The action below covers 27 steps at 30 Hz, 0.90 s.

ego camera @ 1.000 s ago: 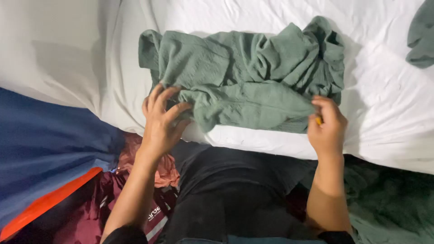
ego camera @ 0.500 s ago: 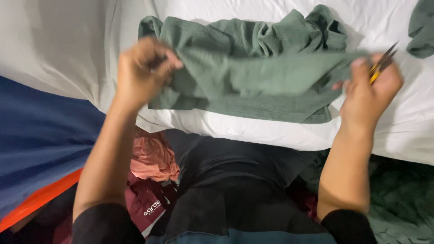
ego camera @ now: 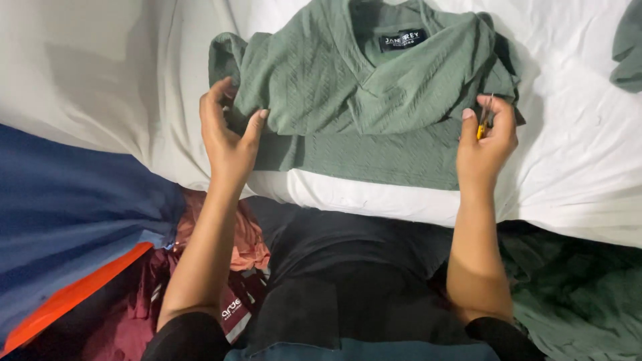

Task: Inspecting, trimming loose threads, and folding a green textured shirt

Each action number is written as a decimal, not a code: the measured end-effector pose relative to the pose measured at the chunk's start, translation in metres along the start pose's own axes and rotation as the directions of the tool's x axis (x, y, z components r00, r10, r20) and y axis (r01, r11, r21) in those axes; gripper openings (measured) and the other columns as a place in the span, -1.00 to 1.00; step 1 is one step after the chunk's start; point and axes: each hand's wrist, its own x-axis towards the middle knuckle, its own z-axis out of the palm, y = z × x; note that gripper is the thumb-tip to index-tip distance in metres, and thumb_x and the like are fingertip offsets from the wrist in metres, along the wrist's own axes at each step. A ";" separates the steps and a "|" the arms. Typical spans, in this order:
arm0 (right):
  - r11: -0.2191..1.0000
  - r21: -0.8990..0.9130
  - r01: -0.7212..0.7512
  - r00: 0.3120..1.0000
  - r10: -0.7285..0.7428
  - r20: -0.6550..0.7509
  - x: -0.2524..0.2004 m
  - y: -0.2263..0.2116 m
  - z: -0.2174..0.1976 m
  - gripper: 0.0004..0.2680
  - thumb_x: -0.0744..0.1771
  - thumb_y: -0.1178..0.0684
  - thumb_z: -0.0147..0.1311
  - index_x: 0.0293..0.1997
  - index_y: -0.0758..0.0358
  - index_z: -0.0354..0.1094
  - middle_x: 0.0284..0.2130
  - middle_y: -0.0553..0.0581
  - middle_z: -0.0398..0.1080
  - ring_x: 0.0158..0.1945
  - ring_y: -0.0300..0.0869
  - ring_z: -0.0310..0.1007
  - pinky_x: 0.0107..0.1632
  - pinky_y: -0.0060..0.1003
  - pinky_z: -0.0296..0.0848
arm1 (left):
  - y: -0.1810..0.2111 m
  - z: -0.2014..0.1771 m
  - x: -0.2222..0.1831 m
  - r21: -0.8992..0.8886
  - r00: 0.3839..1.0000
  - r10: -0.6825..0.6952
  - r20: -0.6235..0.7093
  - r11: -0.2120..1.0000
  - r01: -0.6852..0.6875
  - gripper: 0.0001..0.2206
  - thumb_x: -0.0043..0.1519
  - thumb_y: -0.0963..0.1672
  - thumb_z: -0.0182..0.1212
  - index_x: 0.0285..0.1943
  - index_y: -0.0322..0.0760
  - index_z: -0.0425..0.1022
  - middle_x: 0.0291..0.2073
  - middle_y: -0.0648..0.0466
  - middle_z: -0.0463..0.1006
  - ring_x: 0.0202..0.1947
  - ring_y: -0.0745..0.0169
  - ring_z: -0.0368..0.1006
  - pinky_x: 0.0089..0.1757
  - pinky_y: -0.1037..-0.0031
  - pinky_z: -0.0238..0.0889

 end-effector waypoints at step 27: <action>0.827 0.344 0.445 0.646 -0.562 0.516 0.104 -0.094 0.131 -0.73 0.22 0.46 -0.02 -0.04 0.34 0.28 0.20 0.37 0.38 0.26 0.25 0.40 0.20 -0.03 0.33 | -0.005 0.016 -0.058 0.006 0.894 0.381 0.237 0.919 -0.394 -0.73 0.20 -0.21 0.11 0.05 -0.13 0.56 -0.24 0.07 0.35 -0.27 0.04 0.32 -0.05 0.12 0.00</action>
